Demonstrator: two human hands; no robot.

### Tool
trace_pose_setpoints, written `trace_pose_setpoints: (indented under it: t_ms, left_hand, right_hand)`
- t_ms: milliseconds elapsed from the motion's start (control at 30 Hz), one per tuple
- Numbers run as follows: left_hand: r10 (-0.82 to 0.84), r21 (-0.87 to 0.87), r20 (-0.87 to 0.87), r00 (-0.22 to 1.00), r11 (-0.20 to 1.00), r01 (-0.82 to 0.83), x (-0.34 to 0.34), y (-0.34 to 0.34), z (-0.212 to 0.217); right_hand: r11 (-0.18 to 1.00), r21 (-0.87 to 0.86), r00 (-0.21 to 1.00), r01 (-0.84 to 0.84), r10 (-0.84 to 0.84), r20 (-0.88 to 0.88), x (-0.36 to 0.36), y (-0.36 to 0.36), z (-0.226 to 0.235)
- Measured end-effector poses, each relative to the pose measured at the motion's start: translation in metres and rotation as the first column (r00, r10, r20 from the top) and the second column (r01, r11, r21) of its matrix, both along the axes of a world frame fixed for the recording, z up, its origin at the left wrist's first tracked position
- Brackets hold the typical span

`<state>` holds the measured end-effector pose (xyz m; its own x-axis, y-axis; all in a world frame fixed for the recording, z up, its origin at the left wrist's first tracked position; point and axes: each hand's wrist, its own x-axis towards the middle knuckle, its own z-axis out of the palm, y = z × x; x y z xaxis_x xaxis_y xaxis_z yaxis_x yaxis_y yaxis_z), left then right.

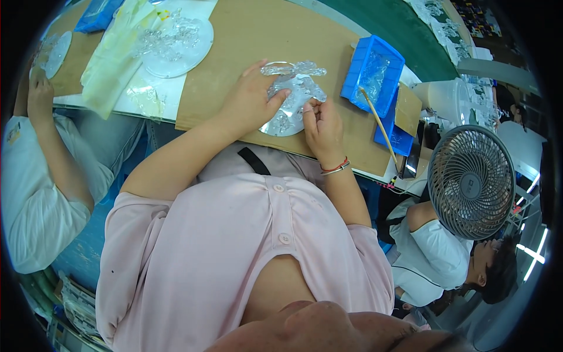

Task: Assembling decorative snowflake lights by applying adhesive to plastic parts.

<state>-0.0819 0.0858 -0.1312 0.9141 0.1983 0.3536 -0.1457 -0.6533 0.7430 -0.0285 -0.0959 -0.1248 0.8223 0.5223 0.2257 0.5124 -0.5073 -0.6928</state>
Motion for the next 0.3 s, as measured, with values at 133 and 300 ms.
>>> trace_pose_setpoints:
  t_ms: [133,300]
  left_hand:
    - [-0.004,0.021,0.086,0.996,1.0,0.002,0.003,-0.004,0.0]
    - [-0.005,0.066,0.082,0.997,0.998,0.0,-0.001,-0.003,-0.009]
  right_hand:
    - [0.998,-0.049,0.995,0.049,-0.045,0.086,-0.002,-0.001,-0.004]
    - [0.935,-0.313,0.98,0.168,-0.124,0.157,-0.014,0.007,0.016]
